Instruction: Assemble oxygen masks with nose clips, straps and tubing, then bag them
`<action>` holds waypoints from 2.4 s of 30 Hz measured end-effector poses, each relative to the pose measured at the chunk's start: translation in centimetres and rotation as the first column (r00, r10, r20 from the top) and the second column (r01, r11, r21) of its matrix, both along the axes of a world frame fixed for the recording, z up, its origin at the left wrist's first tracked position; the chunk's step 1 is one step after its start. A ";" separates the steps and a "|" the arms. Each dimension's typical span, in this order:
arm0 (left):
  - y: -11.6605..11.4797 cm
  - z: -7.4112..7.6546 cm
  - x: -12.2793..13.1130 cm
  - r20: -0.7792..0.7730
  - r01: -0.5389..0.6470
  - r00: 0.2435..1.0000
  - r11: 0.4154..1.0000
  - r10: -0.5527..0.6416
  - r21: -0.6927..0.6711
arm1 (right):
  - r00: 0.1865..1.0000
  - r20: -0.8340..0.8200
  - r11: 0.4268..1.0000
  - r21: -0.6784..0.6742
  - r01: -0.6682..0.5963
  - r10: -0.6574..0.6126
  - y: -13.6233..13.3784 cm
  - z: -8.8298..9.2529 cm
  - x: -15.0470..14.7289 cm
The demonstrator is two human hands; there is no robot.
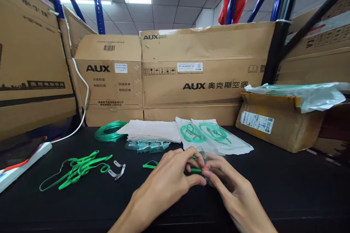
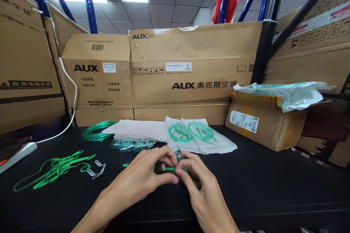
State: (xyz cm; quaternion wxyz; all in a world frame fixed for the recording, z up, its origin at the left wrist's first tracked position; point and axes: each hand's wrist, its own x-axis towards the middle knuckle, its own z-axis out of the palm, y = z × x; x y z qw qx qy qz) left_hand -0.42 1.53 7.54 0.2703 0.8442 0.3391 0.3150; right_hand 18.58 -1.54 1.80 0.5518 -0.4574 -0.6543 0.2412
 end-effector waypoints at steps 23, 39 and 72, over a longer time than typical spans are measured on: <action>-0.5 0.0 0.3 0.012 0.006 1.000 0.984 -0.008 0.180 | 0.979 0.124 0.964 0.231 0.129 -0.161 -1.0 0.3 0.3; -0.6 0.1 0.0 0.050 -0.041 0.998 0.961 0.029 0.272 | 0.946 0.196 0.905 0.393 0.165 -0.257 -1.2 1.0 1.2; 0.0 1.4 -1.4 -0.007 -0.048 0.999 0.997 0.049 0.066 | 0.973 -0.163 0.930 -0.304 -0.206 0.163 0.6 1.8 1.6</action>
